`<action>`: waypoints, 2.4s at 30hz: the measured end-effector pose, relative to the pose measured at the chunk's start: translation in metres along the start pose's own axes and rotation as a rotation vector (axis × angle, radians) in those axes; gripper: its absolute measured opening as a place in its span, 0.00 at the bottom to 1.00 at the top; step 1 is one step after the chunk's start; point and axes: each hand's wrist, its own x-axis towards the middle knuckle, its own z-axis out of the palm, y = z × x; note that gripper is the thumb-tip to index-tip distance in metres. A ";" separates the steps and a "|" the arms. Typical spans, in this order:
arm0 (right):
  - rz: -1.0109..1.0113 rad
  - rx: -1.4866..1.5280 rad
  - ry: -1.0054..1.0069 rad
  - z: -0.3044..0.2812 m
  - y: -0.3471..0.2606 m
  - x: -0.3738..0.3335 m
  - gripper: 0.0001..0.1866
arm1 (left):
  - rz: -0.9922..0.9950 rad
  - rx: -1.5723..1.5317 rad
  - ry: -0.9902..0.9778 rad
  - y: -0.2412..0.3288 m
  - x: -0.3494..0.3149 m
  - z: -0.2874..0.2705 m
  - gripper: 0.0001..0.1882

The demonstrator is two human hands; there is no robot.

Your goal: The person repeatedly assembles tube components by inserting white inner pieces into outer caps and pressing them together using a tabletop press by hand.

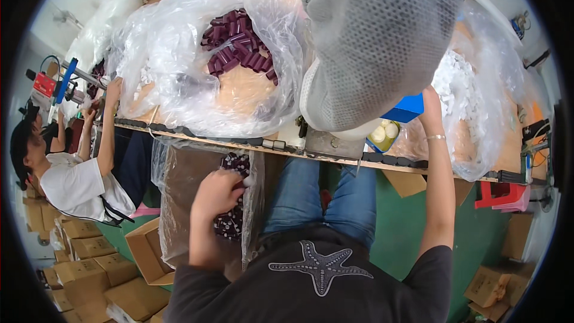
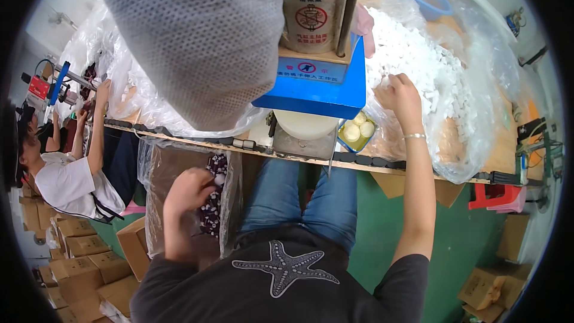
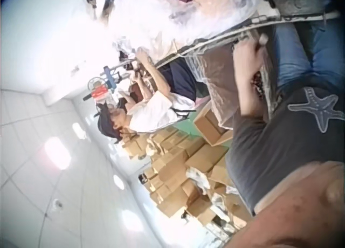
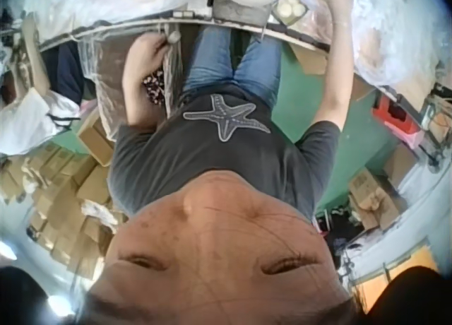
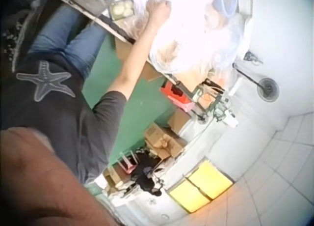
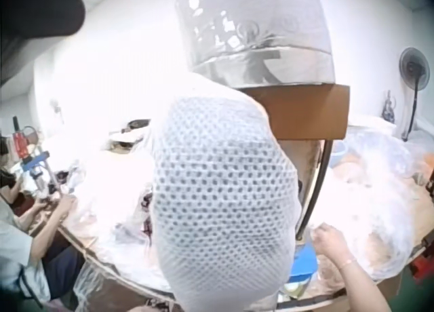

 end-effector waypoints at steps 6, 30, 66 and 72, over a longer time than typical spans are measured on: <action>0.348 0.895 0.140 -0.003 -0.073 -0.058 0.09 | -0.208 -0.084 0.051 -0.054 -0.003 -0.011 0.11; -0.139 0.625 -0.085 0.012 -0.170 -0.084 0.08 | 0.151 -0.964 0.794 -0.038 0.144 0.031 0.22; 0.035 0.512 -0.158 -0.049 -0.055 -0.081 0.15 | 0.367 -1.213 0.508 0.101 0.111 0.080 0.20; -0.057 0.383 -0.243 -0.020 -0.083 -0.072 0.08 | 0.423 -1.048 0.399 0.094 0.126 0.092 0.21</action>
